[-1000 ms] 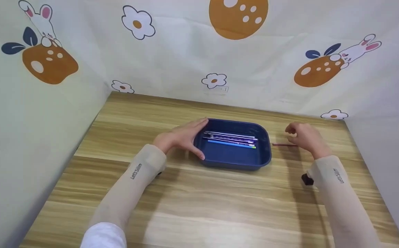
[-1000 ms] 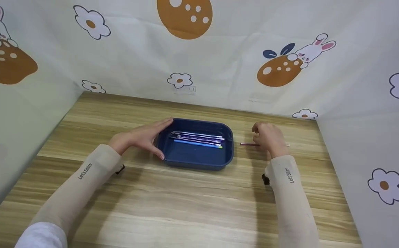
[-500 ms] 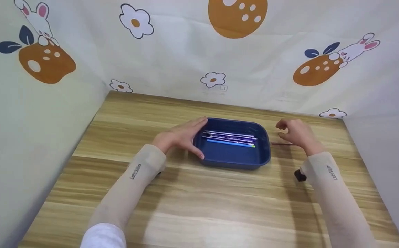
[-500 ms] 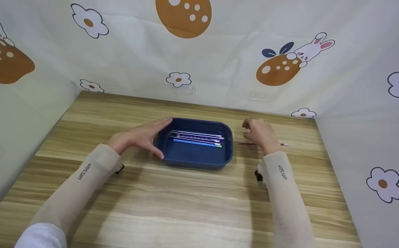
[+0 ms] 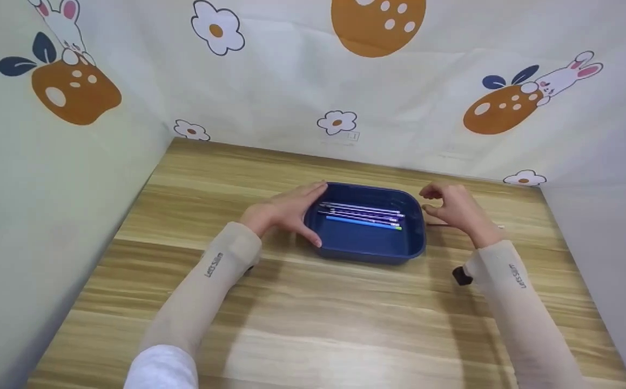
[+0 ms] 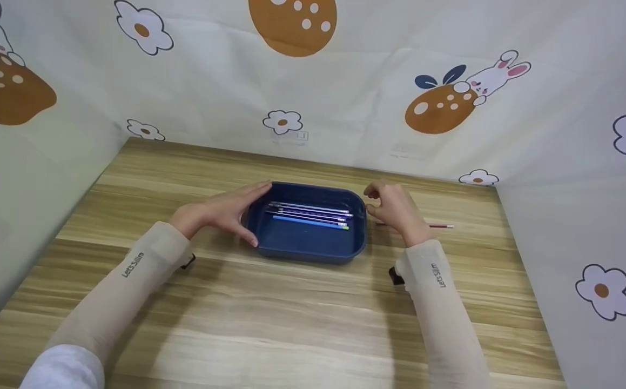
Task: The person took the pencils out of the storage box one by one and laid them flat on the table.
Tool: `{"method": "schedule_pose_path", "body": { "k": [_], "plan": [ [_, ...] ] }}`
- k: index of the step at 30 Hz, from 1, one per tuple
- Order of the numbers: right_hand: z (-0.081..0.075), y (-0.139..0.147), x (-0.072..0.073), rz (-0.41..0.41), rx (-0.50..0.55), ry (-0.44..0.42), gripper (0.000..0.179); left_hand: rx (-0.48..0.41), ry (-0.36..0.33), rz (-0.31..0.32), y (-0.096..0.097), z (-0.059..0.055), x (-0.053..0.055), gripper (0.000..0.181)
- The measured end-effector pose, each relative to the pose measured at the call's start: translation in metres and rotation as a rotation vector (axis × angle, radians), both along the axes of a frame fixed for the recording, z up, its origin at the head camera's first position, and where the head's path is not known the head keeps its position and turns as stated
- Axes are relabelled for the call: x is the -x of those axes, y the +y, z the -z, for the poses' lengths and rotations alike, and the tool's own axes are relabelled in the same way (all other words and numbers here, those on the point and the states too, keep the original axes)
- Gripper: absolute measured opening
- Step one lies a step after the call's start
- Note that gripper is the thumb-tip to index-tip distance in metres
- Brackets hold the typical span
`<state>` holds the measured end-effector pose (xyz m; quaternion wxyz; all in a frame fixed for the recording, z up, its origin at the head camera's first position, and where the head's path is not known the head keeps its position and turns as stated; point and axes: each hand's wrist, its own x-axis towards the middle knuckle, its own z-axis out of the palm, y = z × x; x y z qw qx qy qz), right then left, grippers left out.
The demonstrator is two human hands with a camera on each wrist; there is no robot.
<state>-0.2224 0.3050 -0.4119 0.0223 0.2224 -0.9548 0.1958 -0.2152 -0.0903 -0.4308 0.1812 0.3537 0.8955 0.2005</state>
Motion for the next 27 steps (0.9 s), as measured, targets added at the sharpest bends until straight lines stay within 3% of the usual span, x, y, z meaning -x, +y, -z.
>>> {"method": "schedule_pose_path", "body": {
  "k": [13,27],
  "plan": [
    [0.002,-0.030,-0.008,-0.029,0.135,-0.036,0.028,-0.006,-0.013,-0.018,0.000,-0.001,-0.002,0.133],
    [0.014,-0.066,-0.014,-0.096,0.263,-0.158,0.032,-0.005,0.013,-0.003,0.000,0.003,0.001,0.132]
  ]
}}
